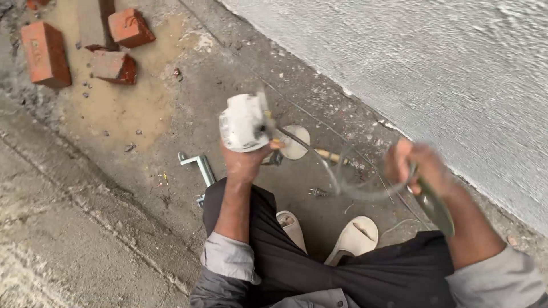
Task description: The person sits on the ground in a narrow concrete channel and changes the disc on an angle grinder. They remove the old cutting disc, unscrew the retaining hardware by hand, fit a green abrasive disc onto the spindle, tighten it, and set the grinder down on the ground.
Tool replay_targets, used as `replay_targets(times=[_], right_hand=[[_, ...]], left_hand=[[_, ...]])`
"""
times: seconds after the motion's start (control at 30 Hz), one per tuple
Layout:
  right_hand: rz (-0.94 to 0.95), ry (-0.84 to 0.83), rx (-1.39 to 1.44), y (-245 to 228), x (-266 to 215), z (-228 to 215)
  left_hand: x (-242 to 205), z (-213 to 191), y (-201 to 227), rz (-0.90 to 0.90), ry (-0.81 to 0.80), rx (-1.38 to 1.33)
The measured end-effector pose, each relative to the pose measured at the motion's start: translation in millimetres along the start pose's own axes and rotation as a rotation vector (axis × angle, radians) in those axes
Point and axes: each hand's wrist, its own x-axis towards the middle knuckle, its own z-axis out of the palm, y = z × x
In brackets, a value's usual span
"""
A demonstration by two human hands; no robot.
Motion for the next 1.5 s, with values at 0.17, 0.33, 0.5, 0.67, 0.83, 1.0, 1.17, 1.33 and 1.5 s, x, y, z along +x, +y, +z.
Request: replay_targets(times=[0.17, 0.33, 0.5, 0.67, 0.83, 1.0, 1.17, 1.33, 1.5], right_hand=[[0.348, 0.478, -0.006, -64.3, 32.1, 51.8], [0.414, 0.562, 0.018, -32.9, 51.7, 47.2], [-0.017, 0.661, -0.005, -36.3, 48.6, 45.1], [-0.467, 0.721, -0.058, 6.5, 17.8, 10.3], [-0.843, 0.08, 0.608, 24.6, 3.1, -25.5], [-0.19, 0.534, -0.461, 1.6, -20.8, -32.4], [0.751, -0.103, -1.055, 0.0, 6.7, 23.9], [0.958, -0.199, -1.241, 39.4, 6.4, 24.4], [1.107, -0.309, -0.966, 47.5, 5.6, 55.7]], left_hand=[[-3.6, -20.2, -10.0, -0.059, -0.145, -0.451], [-15.6, -20.8, -2.2, -0.145, -0.521, -0.512], [-21.6, 6.0, 15.6, -0.183, -0.798, 0.241], [-14.7, 14.3, 0.0, -0.335, -0.504, 0.542], [13.4, 2.2, -22.9, -0.308, -0.145, 0.462], [29.0, -19.8, -53.2, -0.286, 0.185, -0.173], [36.0, -40.9, -41.0, -0.097, 0.196, -0.788], [32.0, -56.3, -27.8, 0.177, 0.137, -0.761], [19.4, -49.9, -16.2, 0.187, -0.067, -1.1]])
